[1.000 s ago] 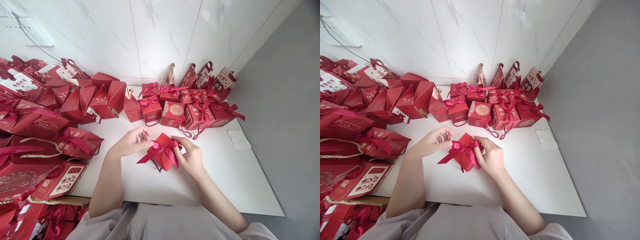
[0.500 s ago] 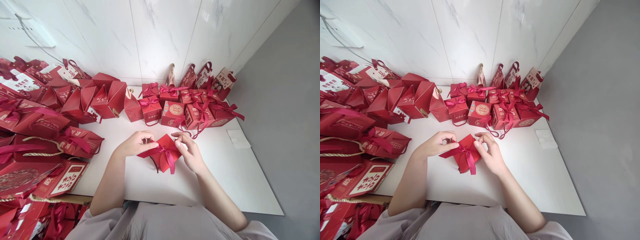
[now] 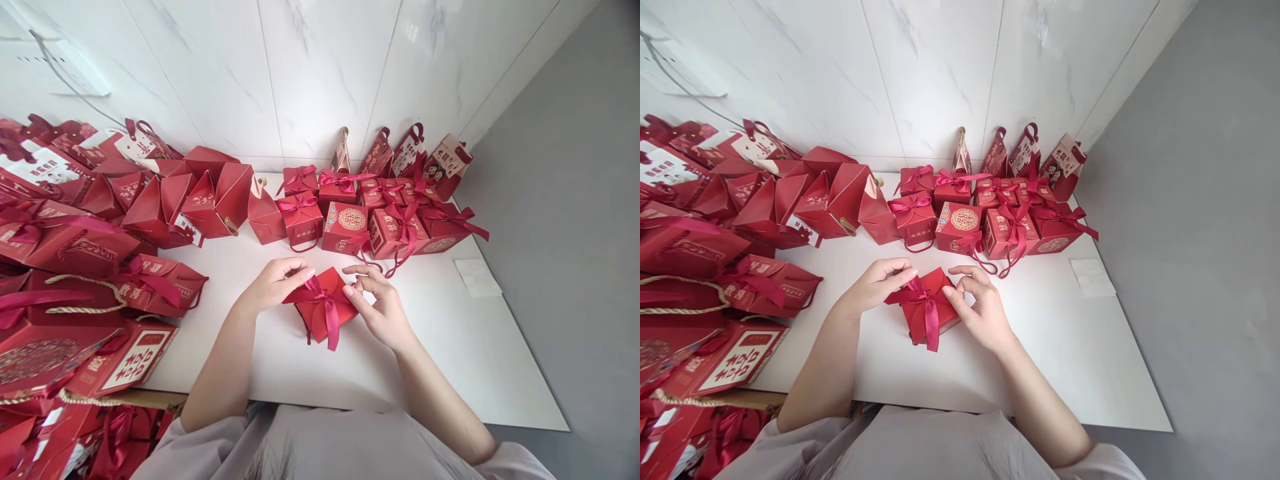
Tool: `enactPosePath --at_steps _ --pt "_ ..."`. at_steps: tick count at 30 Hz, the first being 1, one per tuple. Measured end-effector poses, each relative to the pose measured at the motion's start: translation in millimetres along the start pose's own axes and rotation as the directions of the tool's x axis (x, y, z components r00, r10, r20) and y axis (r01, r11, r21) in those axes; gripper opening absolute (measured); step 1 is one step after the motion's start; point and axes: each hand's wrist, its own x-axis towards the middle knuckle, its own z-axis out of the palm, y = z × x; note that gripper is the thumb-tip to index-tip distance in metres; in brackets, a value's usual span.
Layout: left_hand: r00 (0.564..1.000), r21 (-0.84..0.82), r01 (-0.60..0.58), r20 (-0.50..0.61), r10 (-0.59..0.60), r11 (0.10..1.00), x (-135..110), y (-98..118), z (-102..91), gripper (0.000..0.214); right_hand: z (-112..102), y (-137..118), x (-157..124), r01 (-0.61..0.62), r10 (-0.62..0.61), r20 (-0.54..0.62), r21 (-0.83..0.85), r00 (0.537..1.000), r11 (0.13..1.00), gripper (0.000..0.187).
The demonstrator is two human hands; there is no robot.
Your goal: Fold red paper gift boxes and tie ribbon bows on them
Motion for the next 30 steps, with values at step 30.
enactPosePath --at_steps 30 --pt "0.975 0.517 -0.181 -0.02 0.223 0.837 -3.8 -5.4 -0.7 0.028 -3.9 2.8 5.7 0.083 -0.08 0.05 -0.065 0.996 0.994 0.029"
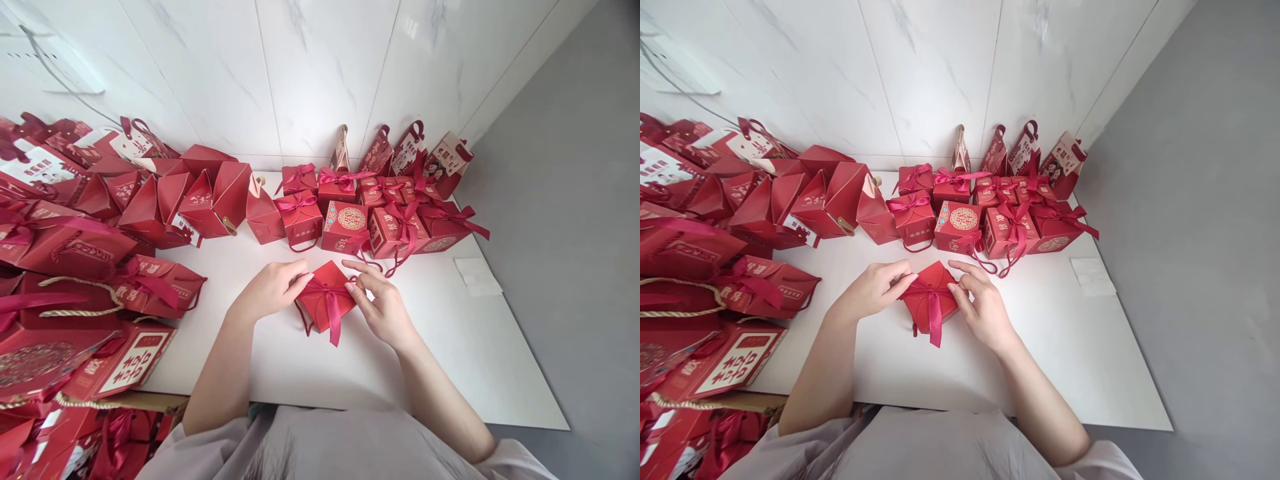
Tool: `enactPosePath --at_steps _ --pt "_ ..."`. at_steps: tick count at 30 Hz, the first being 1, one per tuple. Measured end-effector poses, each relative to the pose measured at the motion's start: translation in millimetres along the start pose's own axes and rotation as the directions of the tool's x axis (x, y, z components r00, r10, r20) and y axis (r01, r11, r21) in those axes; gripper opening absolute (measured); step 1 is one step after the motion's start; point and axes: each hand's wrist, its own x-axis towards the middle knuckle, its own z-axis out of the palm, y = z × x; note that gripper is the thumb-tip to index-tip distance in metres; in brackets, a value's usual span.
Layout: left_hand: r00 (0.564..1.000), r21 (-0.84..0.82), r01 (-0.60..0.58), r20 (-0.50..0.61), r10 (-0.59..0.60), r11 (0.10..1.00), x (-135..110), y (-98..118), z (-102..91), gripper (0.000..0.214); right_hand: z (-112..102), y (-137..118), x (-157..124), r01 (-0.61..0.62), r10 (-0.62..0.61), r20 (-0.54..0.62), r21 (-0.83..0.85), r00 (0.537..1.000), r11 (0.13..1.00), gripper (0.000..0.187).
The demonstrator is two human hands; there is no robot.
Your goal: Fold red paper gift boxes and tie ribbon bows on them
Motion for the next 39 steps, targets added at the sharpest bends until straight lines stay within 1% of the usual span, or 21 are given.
enactPosePath --at_steps 5,8,11,13,16,18,21,24,27,28,30,33,36,39 --pt "0.999 -0.045 0.038 -0.009 -0.038 0.998 1.0 0.5 0.5 0.03 0.8 1.4 0.1 0.031 -0.031 -0.007 -0.049 0.999 0.998 0.029" --pt "0.995 -0.18 0.101 0.0 -0.103 0.978 4.0 -1.7 1.1 0.037 -0.5 3.4 -0.1 0.027 -0.028 -0.014 -0.042 1.0 0.999 0.029" --pt "0.988 -0.324 0.153 0.031 -0.151 0.933 6.3 -3.0 1.1 0.043 -1.8 4.1 -0.9 -0.038 0.038 -0.049 0.013 0.998 0.999 0.026" --pt "0.989 -0.377 0.139 0.005 -0.148 0.916 7.1 -2.3 1.3 0.044 -1.5 3.3 -1.8 -0.069 0.072 -0.089 0.045 0.993 0.997 0.024" --pt "0.99 -0.395 0.109 -0.037 -0.135 0.912 8.4 -0.3 2.7 0.038 1.3 1.0 -3.3 -0.033 0.035 -0.147 0.012 0.989 0.999 0.018" --pt "0.993 -0.387 0.089 -0.037 -0.112 0.918 9.8 0.1 4.4 0.032 4.0 0.0 -3.9 -0.001 -0.004 -0.15 -0.032 0.989 0.999 0.014" --pt "0.996 -0.414 0.061 -0.029 -0.08 0.908 11.9 -1.7 6.5 0.027 7.6 0.4 -3.8 0.023 -0.03 -0.137 -0.054 0.99 0.998 0.012" --pt "0.993 -0.463 0.084 -0.039 -0.115 0.883 13.0 -4.7 7.0 0.025 8.5 2.4 -3.0 0.029 -0.036 -0.172 -0.044 0.984 0.999 0.012" --pt "0.98 -0.515 0.131 -0.06 -0.189 0.847 13.2 -7.8 6.8 0.026 6.8 5.0 -2.6 -0.002 0.01 -0.198 0.043 0.98 0.999 0.009" --pt "0.974 -0.54 0.146 -0.069 -0.216 0.829 13.3 -9.1 6.8 0.026 6.1 5.8 -2.7 -0.014 0.027 -0.181 0.073 0.983 0.997 0.015" --pt "0.959 -0.596 0.159 -0.094 -0.266 0.787 13.5 -12.5 7.2 0.027 5.6 7.1 -3.2 -0.032 0.042 -0.113 0.089 0.993 0.995 0.038" --pt "0.936 -0.635 0.162 -0.144 -0.322 0.756 14.5 -21.2 8.0 0.029 7.5 8.0 -4.3 -0.038 0.039 -0.021 0.018 0.999 0.999 0.067" --pt "0.896 -0.595 0.179 -0.23 -0.38 0.783 15.7 -34.3 8.7 0.03 12.0 8.9 -5.0 -0.021 0.021 0.006 -0.053 1.0 0.998 0.088" --pt "0.853 -0.473 0.232 -0.321 -0.411 0.85 17.1 -50.1 9.3 0.034 18.3 11.7 -5.2 0.021 -0.02 0.005 -0.105 1.0 0.994 0.106"
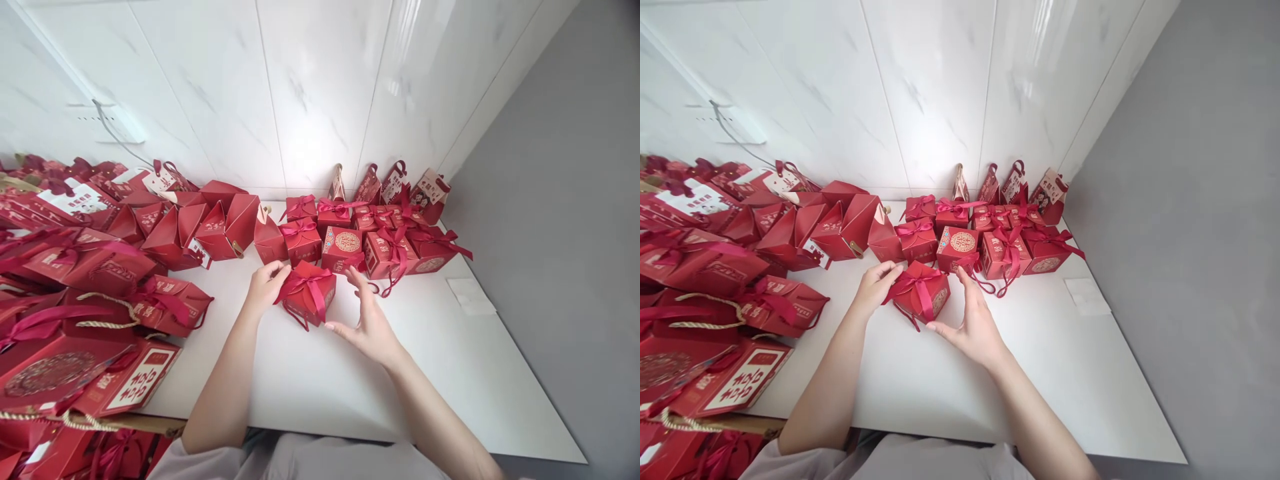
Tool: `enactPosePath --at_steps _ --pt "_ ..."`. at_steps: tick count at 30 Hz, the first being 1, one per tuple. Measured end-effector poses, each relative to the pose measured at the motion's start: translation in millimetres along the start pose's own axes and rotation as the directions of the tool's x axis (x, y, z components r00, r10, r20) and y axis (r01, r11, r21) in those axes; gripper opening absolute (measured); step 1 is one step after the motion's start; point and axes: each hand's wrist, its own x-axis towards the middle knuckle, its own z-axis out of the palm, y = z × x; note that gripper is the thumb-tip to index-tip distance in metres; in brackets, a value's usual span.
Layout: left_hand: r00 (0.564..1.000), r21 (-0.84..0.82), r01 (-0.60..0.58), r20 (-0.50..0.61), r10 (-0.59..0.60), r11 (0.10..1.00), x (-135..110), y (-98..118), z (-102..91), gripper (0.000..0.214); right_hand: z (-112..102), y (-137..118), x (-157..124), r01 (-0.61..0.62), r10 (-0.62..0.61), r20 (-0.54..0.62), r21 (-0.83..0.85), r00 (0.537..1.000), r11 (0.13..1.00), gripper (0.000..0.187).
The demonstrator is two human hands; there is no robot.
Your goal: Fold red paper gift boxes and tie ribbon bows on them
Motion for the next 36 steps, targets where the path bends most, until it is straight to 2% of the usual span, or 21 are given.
enactPosePath --at_steps 3,9,12,15,17,19,22,23,25,28,31,36 --pt "1.0 0.124 0.017 -0.027 -0.014 0.992 7.7 -13.8 -2.4 0.032 8.8 2.8 -0.5 0.063 -0.064 -0.024 -0.062 0.998 0.996 0.108" --pt "0.993 0.22 0.015 -0.114 0.011 0.975 18.3 -37.2 6.1 0.022 26.3 -3.9 -5.1 0.136 -0.156 -0.13 -0.15 0.979 0.979 0.088" --pt "0.986 0.245 0.026 -0.166 0.016 0.969 17.1 -43.7 11.6 0.019 31.7 -11.7 -11.1 0.208 -0.243 -0.196 -0.183 0.95 0.961 0.075" --pt "0.98 0.244 0.007 -0.197 0.042 0.97 12.4 -46.1 14.4 0.02 39.4 -18.2 -21.6 0.338 -0.377 -0.231 -0.192 0.897 0.921 0.058" --pt "0.976 0.231 -0.012 -0.207 0.061 0.973 8.7 -46.9 16.0 0.021 49.1 -22.2 -30.7 0.481 -0.503 -0.174 -0.154 0.846 0.863 0.05" --pt "0.969 0.211 -0.02 -0.236 0.071 0.977 5.1 -47.9 18.3 0.023 62.9 -26.1 -38.9 0.603 -0.605 -0.02 -0.061 0.796 0.795 0.046" --pt "0.938 0.176 -0.002 -0.342 0.063 0.984 0.0 -50.9 22.0 0.028 88.2 -30.3 -42.6 0.612 -0.615 0.228 0.092 0.755 0.785 0.048" --pt "0.923 0.163 0.008 -0.38 0.056 0.987 -1.6 -52.1 22.7 0.03 96.8 -30.7 -40.6 0.585 -0.593 0.268 0.118 0.759 0.802 0.05" --pt "0.9 0.13 0.026 -0.434 0.033 0.991 -4.2 -54.2 22.4 0.031 113.0 -30.6 -32.4 0.539 -0.554 0.273 0.135 0.786 0.831 0.051" --pt "0.892 0.059 0.041 -0.453 -0.01 0.997 -6.4 -55.4 18.4 0.031 135.2 -32.6 -15.9 0.519 -0.523 0.22 0.083 0.823 0.851 0.053" --pt "0.901 -0.015 0.034 -0.432 -0.037 0.999 -8.4 -54.4 13.5 0.031 153.4 -40.4 -2.4 0.456 -0.452 0.113 -0.007 0.885 0.89 0.051" --pt "0.905 -0.071 -0.006 -0.424 -0.025 0.997 -13.4 -54.3 10.4 0.033 162.5 -46.4 7.6 0.403 -0.401 0.034 -0.083 0.915 0.912 0.059"
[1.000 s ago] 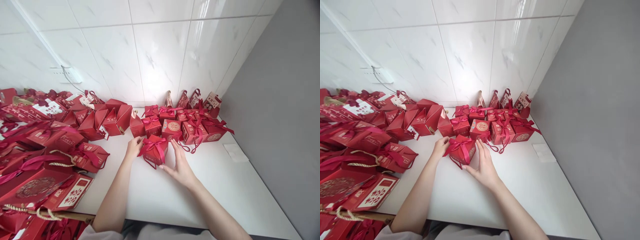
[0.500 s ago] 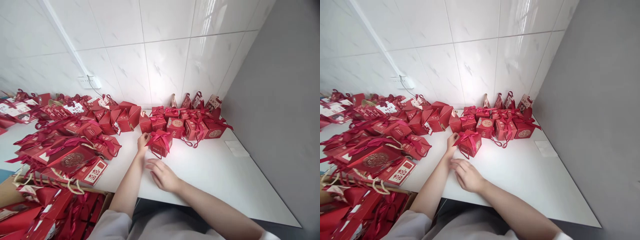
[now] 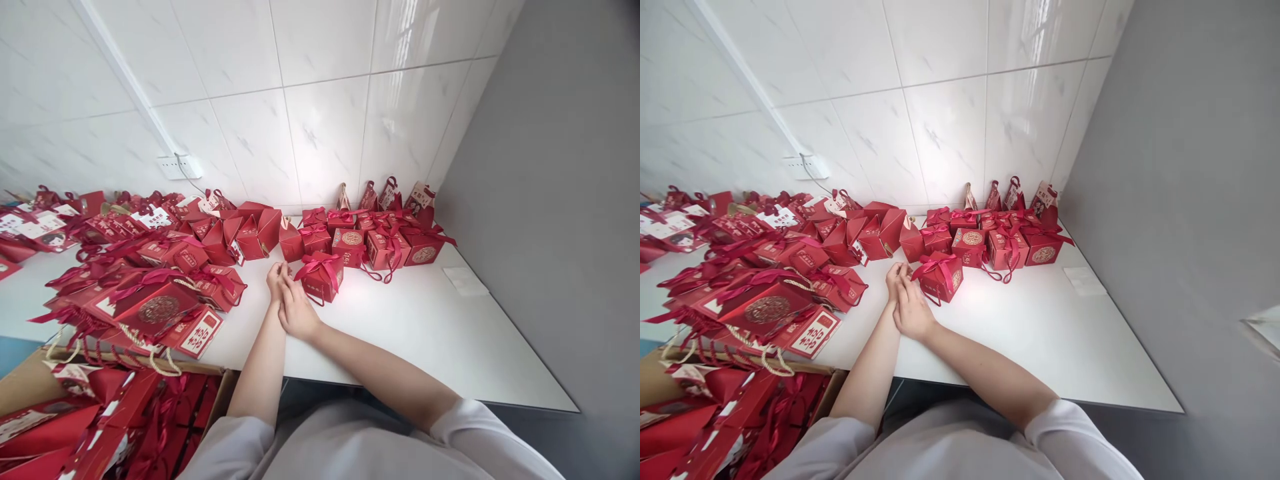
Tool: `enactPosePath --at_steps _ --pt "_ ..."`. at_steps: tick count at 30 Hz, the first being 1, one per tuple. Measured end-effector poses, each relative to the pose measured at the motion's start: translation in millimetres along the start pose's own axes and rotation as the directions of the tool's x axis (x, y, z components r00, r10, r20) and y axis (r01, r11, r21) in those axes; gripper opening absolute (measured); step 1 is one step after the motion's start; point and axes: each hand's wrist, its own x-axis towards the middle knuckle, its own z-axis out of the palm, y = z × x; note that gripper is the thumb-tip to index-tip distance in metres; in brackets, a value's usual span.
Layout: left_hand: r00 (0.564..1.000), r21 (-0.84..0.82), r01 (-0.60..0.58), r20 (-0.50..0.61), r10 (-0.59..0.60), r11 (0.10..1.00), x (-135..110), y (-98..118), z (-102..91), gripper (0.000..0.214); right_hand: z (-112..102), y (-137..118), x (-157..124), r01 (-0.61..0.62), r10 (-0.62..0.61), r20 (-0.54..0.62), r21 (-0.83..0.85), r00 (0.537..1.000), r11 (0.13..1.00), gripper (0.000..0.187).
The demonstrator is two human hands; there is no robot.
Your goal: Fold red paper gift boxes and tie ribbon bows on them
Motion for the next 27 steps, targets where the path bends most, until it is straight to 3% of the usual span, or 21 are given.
enactPosePath --at_steps 3,6,9,11,14,18,23,27 --pt "0.999 -0.011 -0.027 0.039 0.027 1.0 -0.7 -2.0 0.0 0.034 -8.0 6.7 -4.2 -0.057 0.056 0.02 0.019 0.998 0.998 0.058" --pt "0.994 -0.037 -0.053 0.097 0.056 0.998 -0.2 -3.0 0.3 0.034 -22.0 9.9 -15.1 -0.037 0.033 0.084 0.043 0.996 0.998 0.051" --pt "0.975 -0.099 -0.069 0.203 0.088 0.993 -0.8 -1.4 -0.5 0.038 -41.5 6.3 -28.6 0.101 -0.11 0.159 0.064 0.981 0.993 0.039" --pt "0.955 -0.147 -0.065 0.278 0.105 0.987 -1.2 0.4 -1.1 0.046 -58.0 5.8 -34.9 0.301 -0.306 0.159 0.054 0.939 0.952 0.04" --pt "0.939 -0.186 -0.032 0.33 0.094 0.982 0.5 3.6 -1.4 0.063 -84.8 18.5 -36.4 0.426 -0.427 -0.027 -0.051 0.904 0.904 0.043" --pt "0.944 -0.177 -0.007 0.323 0.065 0.984 1.6 12.8 -6.5 0.058 -113.0 51.4 -33.3 0.231 -0.268 -0.264 -0.165 0.926 0.959 0.046" --pt "0.93 -0.069 -0.011 0.366 0.035 0.998 -17.7 36.5 -25.9 0.039 -128.5 62.4 -41.6 0.024 -0.05 -0.296 -0.092 0.954 0.995 0.043" --pt "0.959 -0.007 -0.064 0.277 0.063 0.998 -40.8 57.5 -30.3 0.028 -133.4 50.9 -43.4 -0.021 0.018 -0.276 -0.008 0.961 1.0 0.037"
